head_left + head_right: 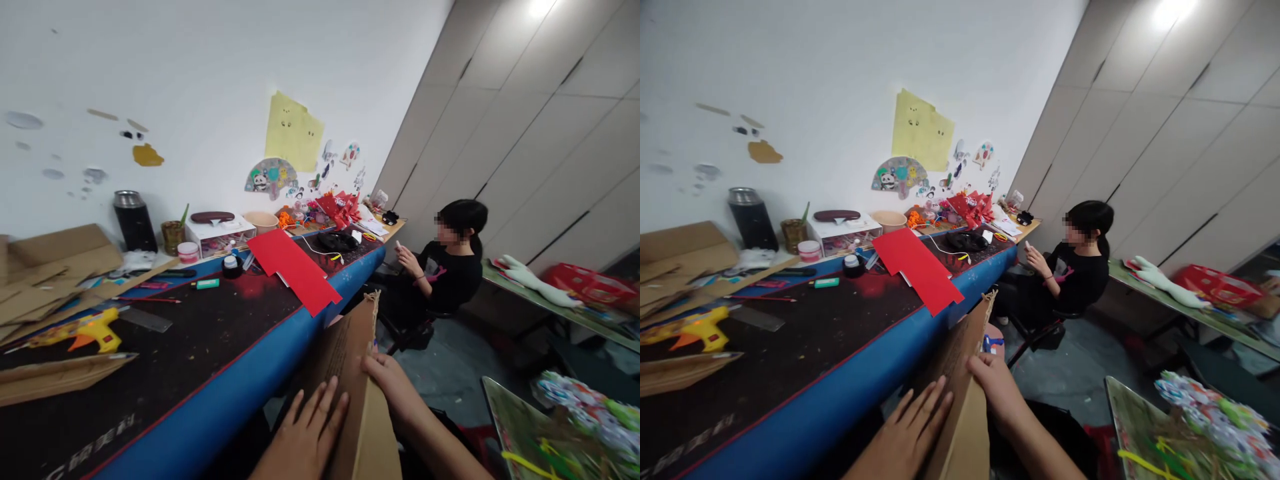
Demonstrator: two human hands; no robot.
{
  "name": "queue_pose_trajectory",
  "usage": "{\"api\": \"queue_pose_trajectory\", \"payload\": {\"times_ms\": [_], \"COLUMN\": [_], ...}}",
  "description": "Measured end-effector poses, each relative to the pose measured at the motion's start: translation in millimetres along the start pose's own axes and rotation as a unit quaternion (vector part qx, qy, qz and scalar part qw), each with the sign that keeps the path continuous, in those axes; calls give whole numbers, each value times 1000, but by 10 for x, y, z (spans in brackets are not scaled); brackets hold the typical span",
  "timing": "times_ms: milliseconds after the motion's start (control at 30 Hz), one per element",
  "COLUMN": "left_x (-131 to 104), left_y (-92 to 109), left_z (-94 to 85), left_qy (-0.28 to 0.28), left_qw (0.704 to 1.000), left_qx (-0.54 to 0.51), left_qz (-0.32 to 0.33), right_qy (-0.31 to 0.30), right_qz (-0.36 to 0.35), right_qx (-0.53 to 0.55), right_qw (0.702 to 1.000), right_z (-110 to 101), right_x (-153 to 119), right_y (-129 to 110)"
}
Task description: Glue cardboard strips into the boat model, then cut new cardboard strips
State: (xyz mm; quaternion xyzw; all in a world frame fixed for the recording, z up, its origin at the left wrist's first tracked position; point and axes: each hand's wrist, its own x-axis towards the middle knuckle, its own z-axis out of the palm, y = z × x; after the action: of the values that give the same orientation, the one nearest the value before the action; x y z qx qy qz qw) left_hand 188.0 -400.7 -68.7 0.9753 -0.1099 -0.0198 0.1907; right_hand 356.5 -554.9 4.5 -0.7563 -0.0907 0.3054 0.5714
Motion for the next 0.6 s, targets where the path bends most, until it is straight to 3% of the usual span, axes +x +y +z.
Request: {"api": "queue_pose_trajectory", "payload": {"times_ms": [100, 200, 267, 333, 400, 500, 600], "left_x": [-6, -97, -177, -277, -426, -799, -1334], "left_y": [23, -23, -56, -95, -161, -342, -603], "left_z": [-14, -259, -584, -1003, -1445, -2025, -2444], "left_qy": [49, 126, 222, 327, 395, 457, 491], "left_qw": [997, 983, 957, 913, 879, 839, 793], "left_qx": [-64, -137, -182, -221, -223, -207, -166], "left_qz": [-9, -6, -33, -103, -145, -213, -319], "right_qy": [-36, -61, -89, -153, -232, -358, -452], "right_qz": [-2, -52, -87, -137, -147, -81, -42], "right_qx": [27, 85, 98, 99, 76, 1, -73], "right_qw": [999, 993, 987, 974, 959, 930, 888], "right_z": [158, 353, 490, 622, 732, 843, 941], "right_x": [-84, -159, -223, -315, -421, -513, -413], "right_y": [-301, -560, -692, -784, -822, -722, -385]}}
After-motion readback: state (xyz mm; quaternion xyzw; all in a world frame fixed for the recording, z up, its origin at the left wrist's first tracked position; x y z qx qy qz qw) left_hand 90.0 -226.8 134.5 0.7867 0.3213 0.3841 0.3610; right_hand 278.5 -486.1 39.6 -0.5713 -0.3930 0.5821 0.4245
